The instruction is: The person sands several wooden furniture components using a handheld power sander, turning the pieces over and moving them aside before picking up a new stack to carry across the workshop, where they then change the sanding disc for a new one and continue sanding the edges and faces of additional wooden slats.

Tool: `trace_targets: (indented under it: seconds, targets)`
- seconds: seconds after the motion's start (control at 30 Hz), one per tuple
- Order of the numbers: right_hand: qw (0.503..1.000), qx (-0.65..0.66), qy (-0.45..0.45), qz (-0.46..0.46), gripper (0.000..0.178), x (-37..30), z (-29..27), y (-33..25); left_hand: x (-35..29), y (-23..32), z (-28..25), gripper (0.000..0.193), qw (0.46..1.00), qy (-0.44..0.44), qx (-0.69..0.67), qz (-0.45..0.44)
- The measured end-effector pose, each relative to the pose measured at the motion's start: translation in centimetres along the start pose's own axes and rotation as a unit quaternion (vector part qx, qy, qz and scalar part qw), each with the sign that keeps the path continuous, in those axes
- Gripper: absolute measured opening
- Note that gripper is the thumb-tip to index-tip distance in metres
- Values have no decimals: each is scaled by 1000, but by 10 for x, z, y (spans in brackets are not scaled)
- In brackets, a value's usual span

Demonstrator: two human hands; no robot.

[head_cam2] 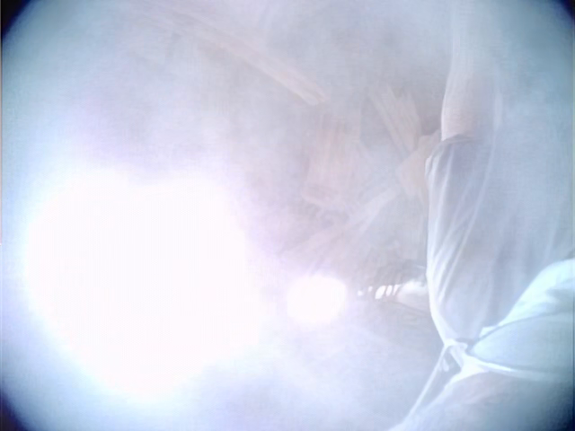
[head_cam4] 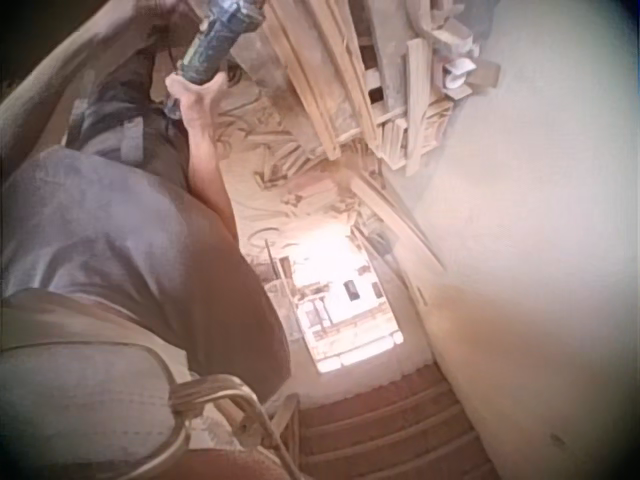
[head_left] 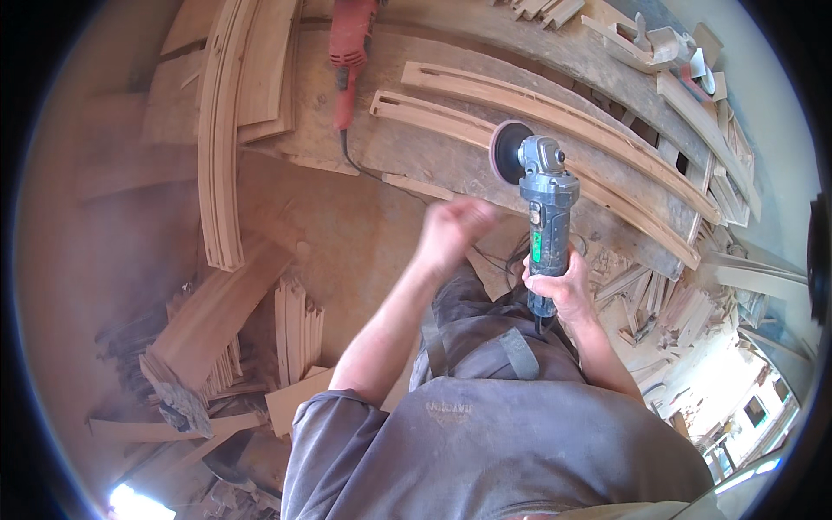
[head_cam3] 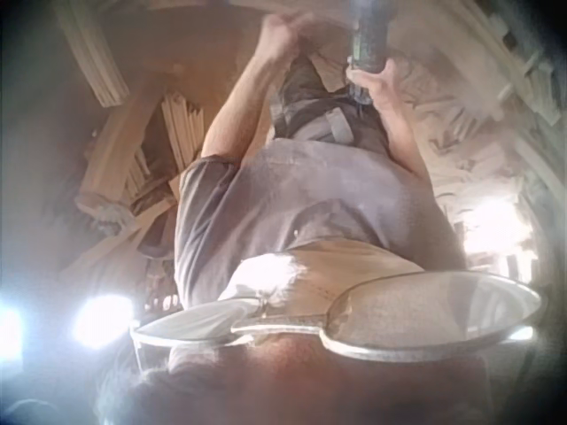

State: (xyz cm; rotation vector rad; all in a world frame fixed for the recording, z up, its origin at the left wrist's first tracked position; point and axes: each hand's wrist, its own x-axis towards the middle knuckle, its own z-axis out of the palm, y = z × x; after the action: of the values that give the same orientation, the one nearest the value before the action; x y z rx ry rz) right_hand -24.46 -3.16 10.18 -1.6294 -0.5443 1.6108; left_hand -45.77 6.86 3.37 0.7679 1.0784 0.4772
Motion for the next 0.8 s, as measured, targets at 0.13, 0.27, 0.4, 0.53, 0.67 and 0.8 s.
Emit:
trace_targets:
  seconds: [0.13,0.27,0.4,0.53,0.67,0.8]
  targets:
    - [998,-53,27,8,54,13,6,0,98,3,-109,60,920,270,74,274]
    - [990,-115,73,30,55,14,4,8,132,41,-131,74,882,321,273,213]
    - [980,-170,99,22,60,14,1,20,137,33,-145,81,922,306,154,182]
    - [968,-228,100,29,63,17,6,22,101,-6,-134,83,914,318,-10,251]
    - [957,-276,86,9,64,35,27,28,23,-35,-63,31,952,293,-27,84]
    - [940,-338,33,-23,62,57,66,25,-3,-14,14,28,977,48,-205,-37]
